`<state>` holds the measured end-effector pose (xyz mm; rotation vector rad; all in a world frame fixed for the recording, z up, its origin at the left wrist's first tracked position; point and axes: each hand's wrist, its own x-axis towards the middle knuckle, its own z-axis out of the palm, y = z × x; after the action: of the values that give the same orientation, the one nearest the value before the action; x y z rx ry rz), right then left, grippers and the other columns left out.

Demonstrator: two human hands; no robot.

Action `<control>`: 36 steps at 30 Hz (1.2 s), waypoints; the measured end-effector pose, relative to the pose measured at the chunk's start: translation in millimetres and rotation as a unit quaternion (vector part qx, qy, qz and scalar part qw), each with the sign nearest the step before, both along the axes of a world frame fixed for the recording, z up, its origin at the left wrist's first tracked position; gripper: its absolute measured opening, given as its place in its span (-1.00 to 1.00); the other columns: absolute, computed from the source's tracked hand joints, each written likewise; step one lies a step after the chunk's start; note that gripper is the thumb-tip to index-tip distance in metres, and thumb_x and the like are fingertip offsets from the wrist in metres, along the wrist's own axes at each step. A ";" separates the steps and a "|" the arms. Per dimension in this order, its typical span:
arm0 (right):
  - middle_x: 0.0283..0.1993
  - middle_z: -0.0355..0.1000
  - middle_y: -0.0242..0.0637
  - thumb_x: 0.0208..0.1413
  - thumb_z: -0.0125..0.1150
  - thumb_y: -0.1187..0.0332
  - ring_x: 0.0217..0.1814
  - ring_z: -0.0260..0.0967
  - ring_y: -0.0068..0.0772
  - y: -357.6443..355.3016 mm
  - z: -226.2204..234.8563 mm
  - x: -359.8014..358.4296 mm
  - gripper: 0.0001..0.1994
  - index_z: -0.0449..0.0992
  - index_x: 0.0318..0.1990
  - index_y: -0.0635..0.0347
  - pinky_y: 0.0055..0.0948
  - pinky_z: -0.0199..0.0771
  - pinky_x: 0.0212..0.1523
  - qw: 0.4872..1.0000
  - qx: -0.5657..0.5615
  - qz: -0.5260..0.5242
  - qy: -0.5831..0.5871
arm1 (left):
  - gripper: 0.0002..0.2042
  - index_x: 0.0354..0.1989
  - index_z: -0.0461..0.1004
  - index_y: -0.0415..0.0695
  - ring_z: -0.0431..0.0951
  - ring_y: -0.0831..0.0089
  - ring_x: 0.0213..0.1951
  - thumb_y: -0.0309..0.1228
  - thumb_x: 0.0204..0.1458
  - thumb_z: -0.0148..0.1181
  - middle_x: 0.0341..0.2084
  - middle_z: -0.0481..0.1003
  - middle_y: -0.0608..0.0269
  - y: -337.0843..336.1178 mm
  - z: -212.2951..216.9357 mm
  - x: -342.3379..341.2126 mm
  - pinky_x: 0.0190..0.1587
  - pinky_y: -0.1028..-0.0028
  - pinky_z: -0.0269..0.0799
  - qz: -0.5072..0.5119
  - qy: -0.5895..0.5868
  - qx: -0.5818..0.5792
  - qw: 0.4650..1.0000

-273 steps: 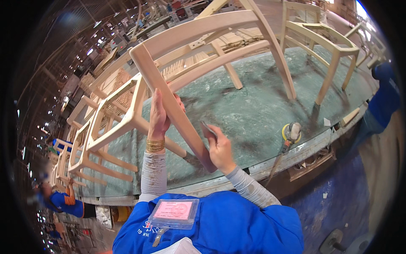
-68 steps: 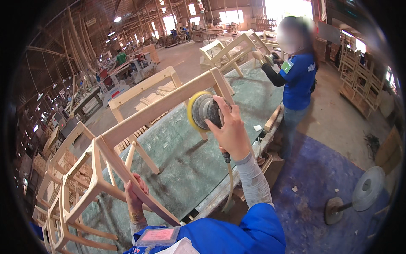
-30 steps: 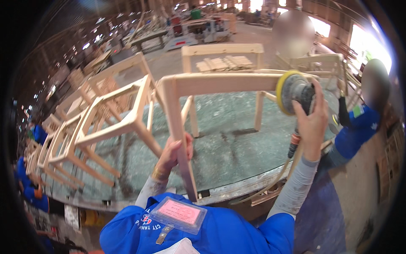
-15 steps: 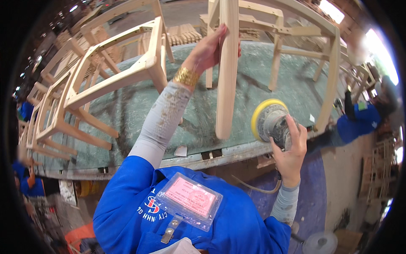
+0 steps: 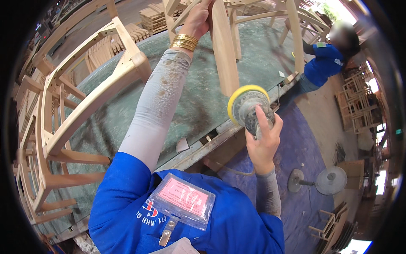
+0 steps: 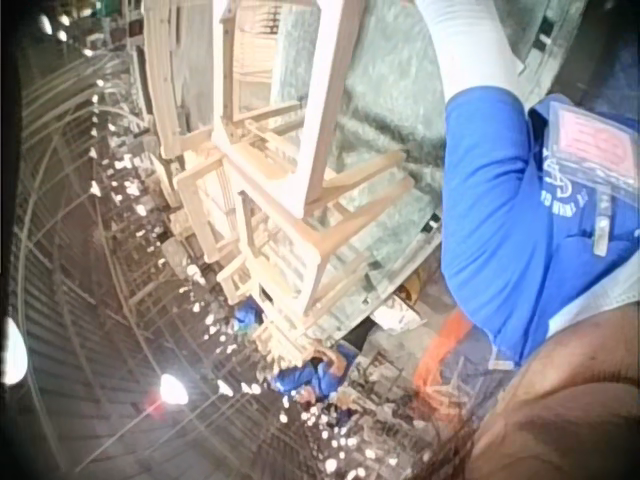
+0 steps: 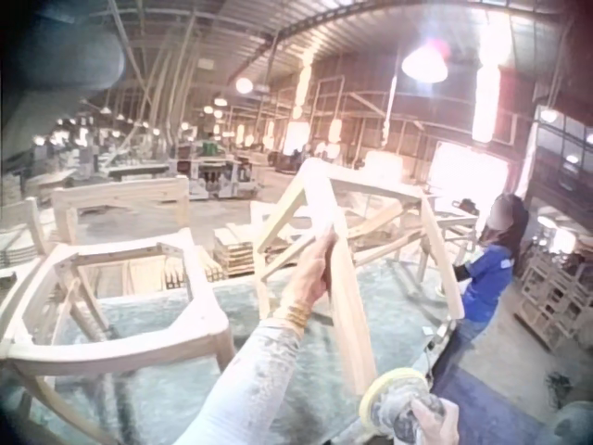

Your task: The person sands unfinished wooden chair frames using a handheld orbital sander and a sanding block. They rotate each frame to reach different legs and rails, then pass the sanded frame to a coworker and pick up the next one.

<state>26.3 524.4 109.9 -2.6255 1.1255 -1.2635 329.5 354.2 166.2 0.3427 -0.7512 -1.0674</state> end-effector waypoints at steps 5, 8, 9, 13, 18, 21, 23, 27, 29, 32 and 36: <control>-0.03 0.22 -0.04 -0.33 0.33 0.63 -0.02 0.29 -0.02 15.4 13.3 -2.6 -0.33 0.36 0.09 0.07 -0.24 0.35 -0.04 0.999 -0.031 0.005 -0.009 | -0.56 -0.24 0.38 -0.37 0.57 0.24 -0.38 -0.13 0.02 0.12 -0.39 0.51 -0.04 7.7 1.3 1.5 -0.24 0.28 0.54 -0.138 -0.023 -0.030 0.990; -0.03 0.23 -0.03 -0.31 0.34 0.62 -0.02 0.28 -0.04 24.0 10.4 -24.6 -0.36 0.35 0.08 0.15 -0.22 0.34 -0.02 0.998 -0.008 -0.047 -0.042 | -0.65 -0.35 0.42 -0.38 0.56 0.28 -0.47 -0.24 -0.05 0.18 -0.51 0.50 0.01 5.6 5.8 -14.7 -0.28 0.31 0.55 -0.150 -0.011 -0.008 0.989; -0.03 0.23 -0.02 -0.31 0.35 0.61 -0.02 0.28 -0.04 27.2 8.9 -31.7 -0.36 0.34 0.08 0.15 -0.23 0.34 -0.02 0.997 -0.011 -0.067 -0.046 | -0.67 -0.35 0.40 -0.34 0.54 0.30 -0.47 -0.25 -0.06 0.20 -0.50 0.49 0.04 3.6 11.1 -19.9 -0.28 0.31 0.54 -0.154 -0.011 0.001 0.988; -0.03 0.24 0.00 -0.31 0.35 0.60 -0.03 0.29 -0.02 38.8 12.1 -57.6 -0.40 0.37 0.04 0.17 -0.21 0.34 -0.03 0.990 -0.051 -0.132 -0.031 | -0.81 -0.41 0.34 -0.27 0.50 0.34 -0.45 -0.40 -0.07 0.14 -0.55 0.42 0.15 -4.0 49.4 -38.8 -0.24 0.31 0.50 -0.218 -0.012 -0.019 0.976; -0.01 0.22 0.04 -0.36 0.30 0.62 -0.06 0.30 0.02 42.8 35.8 -65.1 -0.38 0.42 0.01 0.00 -0.23 0.38 -0.09 0.982 -0.113 -0.152 0.006 | -0.88 -0.34 0.31 -0.26 0.47 0.34 -0.53 -0.45 0.04 0.00 -0.57 0.40 0.17 -20.5 65.9 -65.8 -0.47 0.38 0.46 -0.032 0.109 -0.063 0.992; -0.02 0.21 0.04 -0.40 0.29 0.61 -0.11 0.33 0.02 35.7 56.6 -62.0 -0.38 0.46 -0.01 -0.07 -0.25 0.42 -0.16 0.970 -0.147 -0.172 0.091 | -0.89 -0.34 0.30 -0.25 0.44 0.32 -0.55 -0.45 0.06 -0.01 -0.56 0.38 0.17 -29.6 63.7 -65.5 -0.46 0.37 0.45 -0.015 0.162 -0.104 0.981; -0.02 0.20 0.04 -0.48 0.29 0.60 -0.15 0.35 0.01 22.9 76.3 -57.4 -0.32 0.48 -0.01 -0.13 -0.28 0.45 -0.21 0.969 -0.166 -0.135 0.123 | -0.88 -0.34 0.30 -0.25 0.44 0.31 -0.54 -0.45 0.07 -0.02 -0.55 0.37 0.17 -34.0 62.3 -50.5 -0.46 0.37 0.45 0.030 0.171 -0.109 0.979; -0.01 0.19 0.00 -0.48 0.28 0.59 -0.14 0.36 -0.02 -7.4 107.2 -45.4 -0.28 0.45 0.03 -0.22 -0.28 0.45 -0.22 0.962 -0.190 -0.102 0.164 | -0.87 -0.44 0.31 -0.29 0.48 0.33 -0.46 -0.46 -0.05 0.07 -0.56 0.37 0.16 -25.4 58.3 -34.7 -0.23 0.27 0.50 0.024 0.145 -0.087 0.985; -0.01 0.20 -0.02 -0.46 0.27 0.59 -0.13 0.36 -0.03 -18.7 119.0 -31.0 -0.28 0.45 0.03 -0.27 -0.28 0.45 -0.23 0.954 -0.222 -0.098 0.179 | -0.88 -0.46 0.29 -0.30 0.46 0.31 -0.48 -0.48 -0.03 0.01 -0.57 0.35 0.14 -21.2 56.3 -12.9 -0.21 0.21 0.49 0.032 0.195 -0.080 0.977; -0.03 0.20 -0.04 -0.44 0.25 0.59 -0.14 0.36 -0.05 -30.2 127.9 -13.5 -0.28 0.44 0.04 -0.32 -0.29 0.45 -0.25 0.945 -0.238 -0.085 0.209 | -0.89 -0.49 0.29 -0.29 0.44 0.31 -0.48 -0.50 -0.03 -0.01 -0.58 0.35 0.13 -10.5 48.9 5.7 -0.20 0.20 0.50 0.075 0.226 -0.073 0.969; -0.06 0.22 -0.06 -0.39 0.21 0.58 -0.16 0.36 -0.07 -40.0 133.2 6.3 -0.31 0.45 0.04 -0.35 -0.31 0.44 -0.28 0.927 -0.266 -0.055 0.260 | -0.88 -0.47 0.29 -0.31 0.47 0.24 -0.50 -0.49 -0.05 0.00 -0.58 0.36 0.10 3.3 28.2 48.5 -0.31 0.27 0.53 0.094 0.307 -0.054 0.945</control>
<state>32.6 484.4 243.1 -3.5051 1.1111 -1.0219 377.9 357.5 194.4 -0.0239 -0.2086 -0.8763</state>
